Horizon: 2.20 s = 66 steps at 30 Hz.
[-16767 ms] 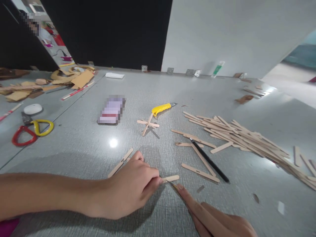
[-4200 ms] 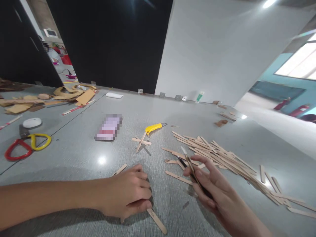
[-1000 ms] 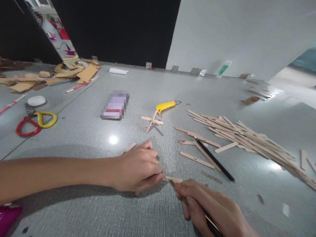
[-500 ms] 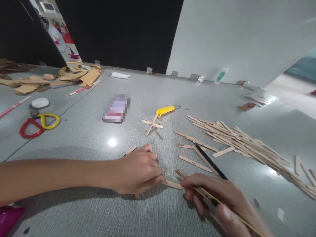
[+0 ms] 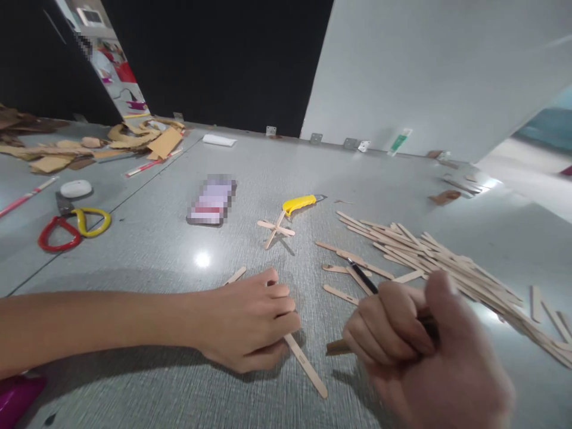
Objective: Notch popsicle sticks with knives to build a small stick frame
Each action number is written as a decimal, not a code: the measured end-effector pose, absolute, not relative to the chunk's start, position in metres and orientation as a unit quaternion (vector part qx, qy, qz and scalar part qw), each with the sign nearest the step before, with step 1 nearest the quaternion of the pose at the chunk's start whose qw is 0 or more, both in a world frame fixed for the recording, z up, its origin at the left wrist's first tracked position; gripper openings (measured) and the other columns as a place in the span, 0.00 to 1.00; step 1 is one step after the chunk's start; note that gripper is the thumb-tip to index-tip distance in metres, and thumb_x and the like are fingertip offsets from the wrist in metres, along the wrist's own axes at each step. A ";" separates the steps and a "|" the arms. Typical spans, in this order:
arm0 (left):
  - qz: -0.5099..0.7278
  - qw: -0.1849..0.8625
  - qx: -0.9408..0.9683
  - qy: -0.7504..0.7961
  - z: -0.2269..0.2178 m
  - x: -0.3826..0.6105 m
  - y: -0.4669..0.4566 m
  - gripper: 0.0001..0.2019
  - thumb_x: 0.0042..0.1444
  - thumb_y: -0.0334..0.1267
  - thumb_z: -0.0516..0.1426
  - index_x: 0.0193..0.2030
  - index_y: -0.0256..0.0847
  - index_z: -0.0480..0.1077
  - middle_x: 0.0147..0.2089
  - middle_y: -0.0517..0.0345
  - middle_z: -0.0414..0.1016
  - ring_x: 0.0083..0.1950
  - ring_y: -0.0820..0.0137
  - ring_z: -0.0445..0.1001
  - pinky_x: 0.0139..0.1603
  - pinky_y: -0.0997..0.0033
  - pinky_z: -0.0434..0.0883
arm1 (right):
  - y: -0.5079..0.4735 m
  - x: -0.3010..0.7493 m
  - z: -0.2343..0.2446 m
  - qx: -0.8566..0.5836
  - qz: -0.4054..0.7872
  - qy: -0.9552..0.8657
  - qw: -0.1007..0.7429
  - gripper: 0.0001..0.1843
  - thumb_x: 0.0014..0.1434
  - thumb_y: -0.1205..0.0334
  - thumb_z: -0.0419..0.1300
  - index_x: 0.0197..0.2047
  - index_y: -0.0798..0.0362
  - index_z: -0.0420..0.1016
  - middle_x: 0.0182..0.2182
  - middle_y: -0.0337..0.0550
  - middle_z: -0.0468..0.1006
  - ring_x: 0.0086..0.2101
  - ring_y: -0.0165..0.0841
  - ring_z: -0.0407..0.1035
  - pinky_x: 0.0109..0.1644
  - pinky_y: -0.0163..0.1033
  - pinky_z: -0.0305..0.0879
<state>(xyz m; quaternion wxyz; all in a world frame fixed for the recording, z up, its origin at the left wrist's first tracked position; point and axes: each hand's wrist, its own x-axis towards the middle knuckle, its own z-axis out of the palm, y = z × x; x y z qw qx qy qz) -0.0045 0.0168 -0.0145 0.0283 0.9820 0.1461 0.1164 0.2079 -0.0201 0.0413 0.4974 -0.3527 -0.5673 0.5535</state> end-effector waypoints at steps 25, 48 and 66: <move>0.100 0.015 0.988 0.114 -0.015 -0.004 0.022 0.14 0.72 0.39 0.51 0.33 0.40 0.66 0.33 0.58 0.69 0.34 0.66 0.64 0.41 0.58 0.59 | -0.029 0.196 0.012 -0.283 0.656 -0.494 0.495 0.39 0.72 0.36 0.52 0.18 0.51 0.46 0.14 0.30 0.42 0.16 0.27 0.40 0.21 0.38 0.43; 0.100 0.030 0.988 0.112 -0.013 -0.005 0.023 0.14 0.72 0.38 0.50 0.33 0.40 0.64 0.32 0.59 0.69 0.34 0.66 0.64 0.43 0.59 0.60 | -0.026 0.196 0.012 -0.242 0.687 -0.469 0.499 0.37 0.72 0.39 0.54 0.18 0.51 0.48 0.14 0.30 0.43 0.17 0.26 0.39 0.21 0.39 0.41; 0.120 0.045 0.986 0.107 -0.019 -0.005 0.026 0.15 0.74 0.39 0.48 0.33 0.40 0.64 0.33 0.59 0.69 0.34 0.66 0.63 0.42 0.59 0.59 | -0.033 0.194 0.006 -0.237 0.596 -0.582 0.499 0.35 0.75 0.41 0.49 0.21 0.50 0.46 0.16 0.31 0.41 0.17 0.28 0.41 0.21 0.39 0.40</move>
